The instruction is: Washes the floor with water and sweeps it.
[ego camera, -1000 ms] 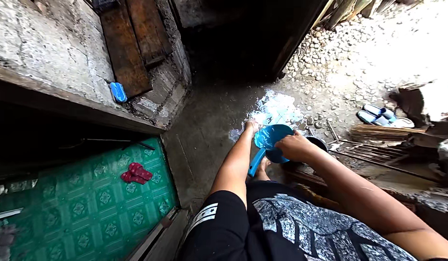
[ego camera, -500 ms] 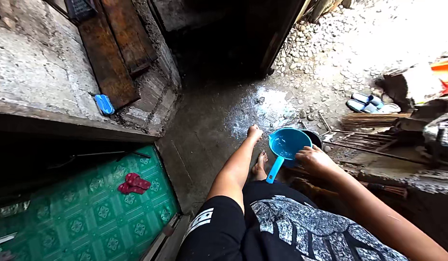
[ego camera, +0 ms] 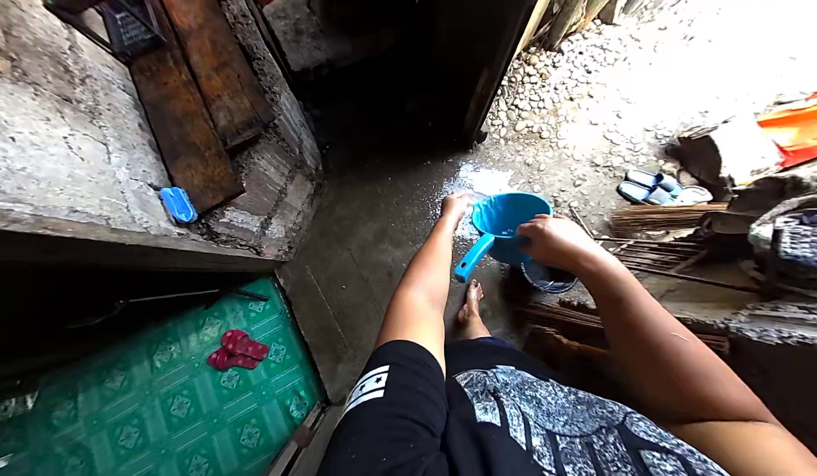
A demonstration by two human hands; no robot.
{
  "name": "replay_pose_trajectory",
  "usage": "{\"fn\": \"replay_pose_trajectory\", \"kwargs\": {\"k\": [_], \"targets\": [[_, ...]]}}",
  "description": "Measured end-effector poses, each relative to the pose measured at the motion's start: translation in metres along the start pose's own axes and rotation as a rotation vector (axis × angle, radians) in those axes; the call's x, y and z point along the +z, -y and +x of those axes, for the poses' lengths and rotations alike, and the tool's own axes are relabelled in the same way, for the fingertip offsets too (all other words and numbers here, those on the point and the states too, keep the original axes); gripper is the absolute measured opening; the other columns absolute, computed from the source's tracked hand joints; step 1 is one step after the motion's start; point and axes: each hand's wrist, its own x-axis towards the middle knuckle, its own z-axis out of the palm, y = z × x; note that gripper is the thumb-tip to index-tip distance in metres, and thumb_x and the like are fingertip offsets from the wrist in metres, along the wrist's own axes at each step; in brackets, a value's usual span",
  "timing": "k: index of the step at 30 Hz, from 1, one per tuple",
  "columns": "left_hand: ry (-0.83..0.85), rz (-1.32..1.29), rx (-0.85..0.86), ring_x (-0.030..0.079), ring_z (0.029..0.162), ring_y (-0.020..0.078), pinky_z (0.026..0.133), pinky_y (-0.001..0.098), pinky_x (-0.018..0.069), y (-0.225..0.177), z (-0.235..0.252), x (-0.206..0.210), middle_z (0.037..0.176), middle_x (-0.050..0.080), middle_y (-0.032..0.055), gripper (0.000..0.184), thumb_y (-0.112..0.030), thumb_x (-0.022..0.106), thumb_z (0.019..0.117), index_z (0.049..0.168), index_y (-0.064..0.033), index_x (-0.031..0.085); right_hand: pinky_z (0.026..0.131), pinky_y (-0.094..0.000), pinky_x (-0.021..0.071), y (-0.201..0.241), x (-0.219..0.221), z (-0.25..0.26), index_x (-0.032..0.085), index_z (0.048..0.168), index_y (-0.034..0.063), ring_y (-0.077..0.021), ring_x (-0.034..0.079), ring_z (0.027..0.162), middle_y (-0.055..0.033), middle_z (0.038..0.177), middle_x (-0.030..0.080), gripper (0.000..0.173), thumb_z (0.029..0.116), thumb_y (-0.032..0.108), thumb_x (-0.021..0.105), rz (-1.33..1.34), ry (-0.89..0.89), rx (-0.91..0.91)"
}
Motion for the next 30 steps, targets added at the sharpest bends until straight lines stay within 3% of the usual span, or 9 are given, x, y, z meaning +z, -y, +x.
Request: {"fn": "replay_pose_trajectory", "kwargs": {"k": [2, 5, 9, 14, 18, 21, 23, 27, 30], "targets": [[-0.043, 0.020, 0.078, 0.059, 0.129, 0.0326, 0.113, 0.0523, 0.0425, -0.005, -0.003, -0.012, 0.131, 0.067, 0.0201, 0.029, -0.018, 0.053, 0.1068, 0.124, -0.0008, 0.070, 0.101, -0.0603, 0.0475, -0.020, 0.024, -0.008, 0.076, 0.091, 0.0051, -0.0358, 0.067, 0.107, -0.0131, 0.096, 0.074, 0.008, 0.0938, 0.013, 0.074, 0.068, -0.199, -0.083], [0.002, 0.119, 0.052, 0.061, 0.123, 0.0346, 0.109, 0.0527, 0.0445, 0.005, -0.017, -0.022, 0.125, 0.067, 0.0237, 0.035, -0.020, 0.046, 0.1105, 0.119, 0.0046, 0.069, 0.099, -0.0613, 0.0481, -0.045, 0.069, -0.023, 0.074, 0.089, 0.0007, -0.0397, 0.069, 0.103, -0.0172, 0.092, 0.074, 0.012, 0.0955, 0.009, 0.069, 0.128, -0.442, -0.178], [0.030, 0.317, -0.043, 0.061, 0.124, 0.0416, 0.108, 0.0580, 0.0455, 0.036, -0.043, -0.023, 0.126, 0.064, 0.0301, 0.038, -0.019, 0.043, 0.1095, 0.122, 0.0102, 0.064, 0.099, -0.0594, 0.0494, -0.059, 0.108, -0.051, 0.074, 0.092, 0.0003, -0.0401, 0.069, 0.102, -0.0180, 0.094, 0.074, 0.015, 0.0961, 0.012, 0.066, 0.166, -0.525, -0.186], [0.155, 0.483, -0.108, 0.060, 0.124, 0.0432, 0.107, 0.0580, 0.0462, 0.060, -0.089, -0.014, 0.128, 0.063, 0.0317, 0.031, -0.013, 0.050, 0.1063, 0.121, 0.0106, 0.065, 0.099, -0.0598, 0.0488, -0.054, 0.143, -0.072, 0.075, 0.091, 0.0006, -0.0402, 0.070, 0.101, -0.0182, 0.095, 0.075, 0.013, 0.0930, 0.012, 0.069, 0.191, -0.381, -0.117], [0.228, 0.423, -0.191, 0.068, 0.104, 0.0349, 0.096, 0.0494, 0.0523, 0.079, -0.090, -0.004, 0.118, 0.066, 0.0284, 0.045, -0.028, 0.039, 0.1130, 0.126, 0.0084, 0.061, 0.107, -0.0597, 0.0419, -0.039, 0.137, -0.062, 0.074, 0.105, -0.0002, -0.0394, 0.064, 0.117, -0.0188, 0.112, 0.073, 0.021, 0.0976, 0.018, 0.066, 0.172, 0.073, 0.005], [0.326, 0.392, -0.253, 0.063, 0.118, 0.0344, 0.106, 0.0472, 0.0479, 0.086, -0.078, 0.004, 0.128, 0.063, 0.0273, 0.043, -0.022, 0.034, 0.1137, 0.136, 0.0077, 0.055, 0.108, -0.0611, 0.0399, -0.018, 0.118, -0.044, 0.073, 0.109, 0.0005, -0.0380, 0.061, 0.123, -0.0181, 0.117, 0.072, 0.023, 0.0968, 0.019, 0.066, 0.120, 0.214, 0.009], [0.325, 0.332, -0.316, 0.062, 0.121, 0.0314, 0.104, 0.0452, 0.0488, 0.080, -0.079, 0.006, 0.135, 0.060, 0.0239, 0.038, -0.016, 0.038, 0.1119, 0.140, 0.0042, 0.054, 0.108, -0.0619, 0.0388, -0.003, 0.100, -0.034, 0.073, 0.113, 0.0021, -0.0376, 0.060, 0.126, -0.0176, 0.120, 0.071, 0.025, 0.0967, 0.020, 0.066, 0.090, 0.295, 0.003], [0.191, 0.158, -0.363, 0.063, 0.108, 0.0259, 0.093, 0.0419, 0.0502, 0.067, -0.083, 0.006, 0.127, 0.064, 0.0199, 0.031, -0.013, 0.047, 0.1092, 0.135, -0.0004, 0.059, 0.105, -0.0631, 0.0406, 0.012, 0.085, -0.029, 0.073, 0.112, 0.0041, -0.0378, 0.061, 0.124, -0.0177, 0.118, 0.071, 0.023, 0.0954, 0.019, 0.067, 0.079, 0.315, -0.045], [0.190, 0.213, -0.334, 0.063, 0.108, 0.0290, 0.094, 0.0452, 0.0495, 0.057, -0.086, 0.007, 0.126, 0.065, 0.0221, 0.029, -0.013, 0.057, 0.1047, 0.129, -0.0010, 0.066, 0.107, -0.0616, 0.0398, 0.010, 0.092, -0.037, 0.073, 0.110, 0.0021, -0.0374, 0.061, 0.123, -0.0175, 0.116, 0.072, 0.022, 0.0965, 0.018, 0.065, 0.117, 0.235, -0.085]]}}
